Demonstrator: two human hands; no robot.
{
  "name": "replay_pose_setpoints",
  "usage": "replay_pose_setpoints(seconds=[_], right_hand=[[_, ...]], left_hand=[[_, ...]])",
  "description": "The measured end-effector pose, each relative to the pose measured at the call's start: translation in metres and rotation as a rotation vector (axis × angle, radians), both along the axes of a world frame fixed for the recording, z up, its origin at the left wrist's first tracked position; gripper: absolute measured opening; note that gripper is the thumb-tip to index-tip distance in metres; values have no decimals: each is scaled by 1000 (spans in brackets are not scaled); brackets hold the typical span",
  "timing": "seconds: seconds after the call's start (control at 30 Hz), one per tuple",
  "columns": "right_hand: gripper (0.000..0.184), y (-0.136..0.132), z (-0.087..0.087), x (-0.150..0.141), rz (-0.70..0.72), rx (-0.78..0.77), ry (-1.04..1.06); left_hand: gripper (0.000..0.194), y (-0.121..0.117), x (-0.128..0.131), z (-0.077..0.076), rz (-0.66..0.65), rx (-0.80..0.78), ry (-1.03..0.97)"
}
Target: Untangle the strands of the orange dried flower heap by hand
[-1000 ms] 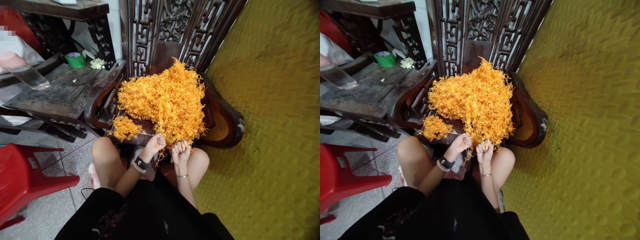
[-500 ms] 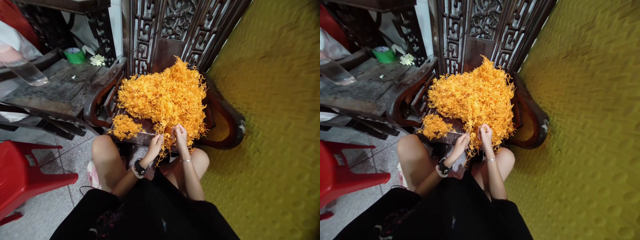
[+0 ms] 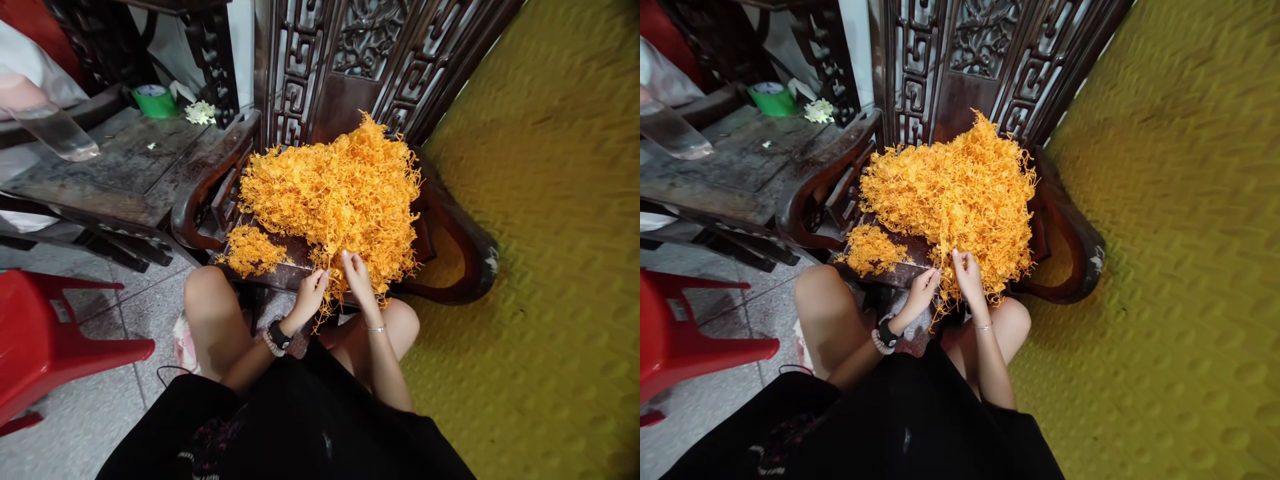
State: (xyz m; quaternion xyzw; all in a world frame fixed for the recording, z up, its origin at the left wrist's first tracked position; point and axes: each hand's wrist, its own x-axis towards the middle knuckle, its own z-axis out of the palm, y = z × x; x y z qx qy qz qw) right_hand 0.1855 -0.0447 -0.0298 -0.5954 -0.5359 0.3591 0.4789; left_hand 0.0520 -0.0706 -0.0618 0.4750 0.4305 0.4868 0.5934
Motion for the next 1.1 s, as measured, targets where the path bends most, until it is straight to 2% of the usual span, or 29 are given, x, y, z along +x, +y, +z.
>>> replay_pose_setpoints(seconds=[0.1,0.2,0.27,0.47,0.57,0.8,0.97,1.03,1.1], right_hand=[[49,-13,3,1,26,-139,-57],[53,-20,9,-1,200,-394,214],[51,-20,12,-2,268,-476,378],[49,-18,15,-8,267,-510,451],[49,-21,13,-9,285,-538,449],[49,-36,8,-12,336,-584,582],[54,-42,3,-22,417,-665,660],[55,-43,0,-25,385,-627,692],[49,-43,-3,-27,280,-520,723]], left_hand=[[33,1,3,-4,3,-59,-63],[36,2,7,-6,-6,-113,-103],[40,3,9,-5,-17,-150,-129],[46,4,10,2,-74,-179,-183],[47,4,9,1,-83,-177,-183],[39,8,6,-11,18,-41,-93],[37,8,2,-10,47,-11,-85],[37,8,-1,-8,45,-24,-118],[40,8,-2,-5,30,-55,-171]])
